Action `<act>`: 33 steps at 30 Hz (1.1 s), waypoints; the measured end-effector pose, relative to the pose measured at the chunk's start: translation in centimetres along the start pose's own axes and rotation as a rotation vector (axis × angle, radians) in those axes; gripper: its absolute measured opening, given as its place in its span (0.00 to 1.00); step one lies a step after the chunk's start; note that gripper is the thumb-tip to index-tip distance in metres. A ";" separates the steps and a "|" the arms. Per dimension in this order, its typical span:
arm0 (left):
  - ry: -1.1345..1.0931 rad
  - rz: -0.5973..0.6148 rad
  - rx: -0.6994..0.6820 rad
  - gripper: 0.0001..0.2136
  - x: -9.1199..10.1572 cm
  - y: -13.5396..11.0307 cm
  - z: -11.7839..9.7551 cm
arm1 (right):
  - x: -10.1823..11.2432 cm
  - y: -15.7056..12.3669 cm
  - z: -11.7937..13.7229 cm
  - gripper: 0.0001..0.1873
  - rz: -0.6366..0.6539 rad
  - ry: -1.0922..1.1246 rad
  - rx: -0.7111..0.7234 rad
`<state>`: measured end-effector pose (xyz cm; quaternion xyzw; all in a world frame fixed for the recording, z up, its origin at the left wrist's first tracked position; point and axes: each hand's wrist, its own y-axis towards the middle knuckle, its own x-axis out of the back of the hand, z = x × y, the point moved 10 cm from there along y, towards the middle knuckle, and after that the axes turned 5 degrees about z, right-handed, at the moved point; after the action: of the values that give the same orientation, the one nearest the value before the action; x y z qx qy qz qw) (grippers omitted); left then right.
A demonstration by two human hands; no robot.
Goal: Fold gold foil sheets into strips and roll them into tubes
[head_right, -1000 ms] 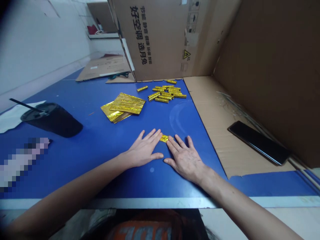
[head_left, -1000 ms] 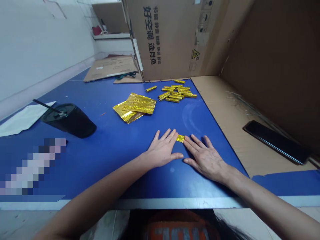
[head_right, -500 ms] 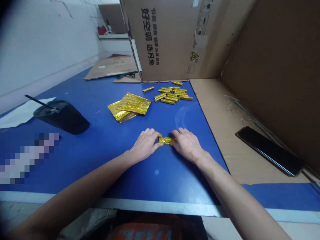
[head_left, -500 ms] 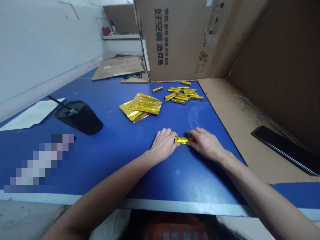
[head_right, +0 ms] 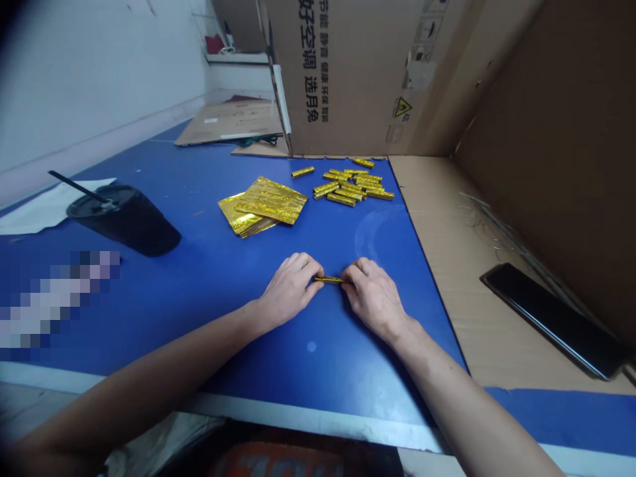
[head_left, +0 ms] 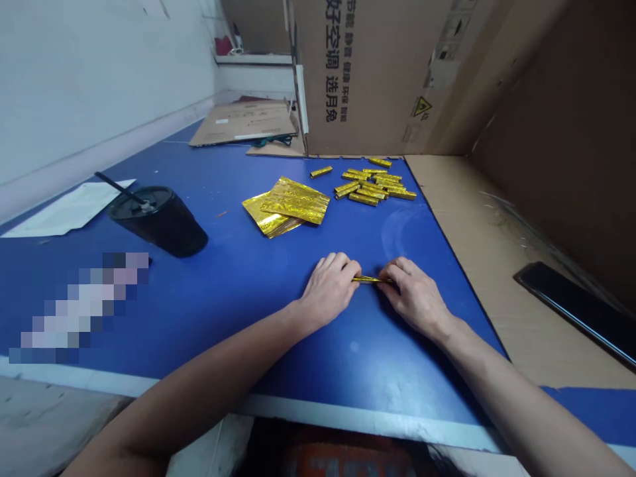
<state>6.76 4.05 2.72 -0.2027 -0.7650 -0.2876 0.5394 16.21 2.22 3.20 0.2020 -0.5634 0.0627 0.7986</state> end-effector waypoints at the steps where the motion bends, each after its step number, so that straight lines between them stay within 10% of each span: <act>1: 0.002 0.002 0.001 0.02 0.0 0.0 0.0 | -0.1 0.0 0.0 0.03 0.010 0.018 -0.006; 14: -0.013 0.030 -0.071 0.06 -0.4 -0.1 -0.5 | -0.4 0.0 -2.6 0.10 0.105 0.145 -0.229; 26: -0.003 0.098 -0.137 0.09 -1.5 0.2 -0.9 | 2.6 -0.5 -2.7 0.08 -0.128 0.183 -0.221; 33: -0.002 0.108 -0.138 0.11 -1.7 0.3 -0.9 | -0.2 -1.5 1.3 0.10 0.255 -0.099 0.023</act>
<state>8.13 3.68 1.36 -0.2805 -0.7319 -0.3099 0.5381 15.44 0.38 2.99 0.1409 -0.6225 0.1604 0.7530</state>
